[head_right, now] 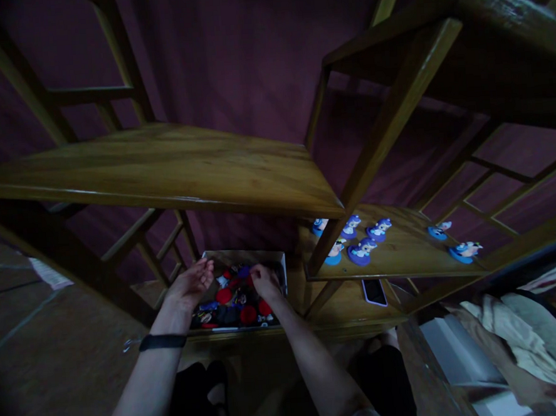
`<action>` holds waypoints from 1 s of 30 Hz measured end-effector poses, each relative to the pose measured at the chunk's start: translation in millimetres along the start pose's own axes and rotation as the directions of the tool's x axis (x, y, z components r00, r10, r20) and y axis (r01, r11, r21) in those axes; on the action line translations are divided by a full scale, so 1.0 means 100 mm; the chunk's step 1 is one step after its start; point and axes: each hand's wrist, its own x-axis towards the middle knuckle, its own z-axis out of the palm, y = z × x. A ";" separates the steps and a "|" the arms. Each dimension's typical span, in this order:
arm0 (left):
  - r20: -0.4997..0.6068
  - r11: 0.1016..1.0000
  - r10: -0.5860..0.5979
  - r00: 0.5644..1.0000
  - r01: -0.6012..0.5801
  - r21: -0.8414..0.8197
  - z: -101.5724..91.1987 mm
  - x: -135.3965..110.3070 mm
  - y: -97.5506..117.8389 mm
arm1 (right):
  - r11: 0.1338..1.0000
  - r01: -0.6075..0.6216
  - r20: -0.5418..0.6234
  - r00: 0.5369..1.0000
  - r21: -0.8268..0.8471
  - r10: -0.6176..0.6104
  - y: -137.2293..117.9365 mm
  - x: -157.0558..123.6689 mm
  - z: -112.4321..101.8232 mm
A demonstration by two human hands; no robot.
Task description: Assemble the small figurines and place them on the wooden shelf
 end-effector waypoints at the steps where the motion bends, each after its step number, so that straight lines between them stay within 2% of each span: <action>1: 0.004 1.000 0.002 1.000 -0.002 0.003 0.00 0.00 0.00 | 1.000 -0.028 -0.022 0.999 -0.004 0.028 0.00 0.04 -0.03; 4: 0.013 1.000 0.007 1.000 -0.008 0.004 0.01 0.00 -0.02 | 0.996 -0.055 -0.037 0.998 -0.073 0.052 -0.04 0.15 -0.05; 9: -0.001 1.000 0.003 1.000 -0.003 -0.003 0.05 -0.06 -0.03 | 0.948 0.167 0.140 0.981 -0.270 -0.133 -0.22 0.19 0.09; 11: -0.001 1.000 0.002 1.000 -0.002 0.000 0.07 -0.08 -0.03 | 0.908 0.215 0.183 0.970 -0.361 -0.157 -0.28 0.17 0.15; 16: 0.007 1.000 -0.001 1.000 0.001 0.004 0.11 -0.11 -0.03 | 0.849 0.209 0.178 0.974 -0.485 -0.139 -0.35 0.15 0.19; 19: 0.002 1.000 -0.003 1.000 0.003 0.003 0.12 -0.12 -0.03 | 0.831 0.274 0.212 0.958 -0.485 -0.192 -0.38 0.15 0.14; 21: 0.002 1.000 -0.006 1.000 0.006 0.011 0.12 -0.12 -0.03 | 0.829 0.338 0.248 0.936 -0.445 -0.249 -0.38 0.13 0.10; 23: -0.001 0.999 0.000 1.000 0.000 0.033 0.11 -0.13 -0.04 | 0.867 0.348 0.249 0.930 -0.358 -0.270 -0.36 0.09 0.07; 25: 0.001 0.995 0.029 1.000 -0.029 0.095 0.11 -0.14 -0.08 | 0.946 0.246 0.200 0.958 -0.210 -0.204 -0.31 0.02 0.06; 27: 0.022 0.975 0.086 0.996 -0.089 0.204 0.12 -0.17 -0.14 | 0.995 0.098 0.138 0.986 0.008 -0.099 -0.25 -0.06 0.06; 30: 0.067 0.916 0.119 0.991 -0.136 0.378 0.15 -0.24 -0.26 | 0.934 -0.022 0.135 0.990 0.357 -0.029 -0.19 -0.18 0.07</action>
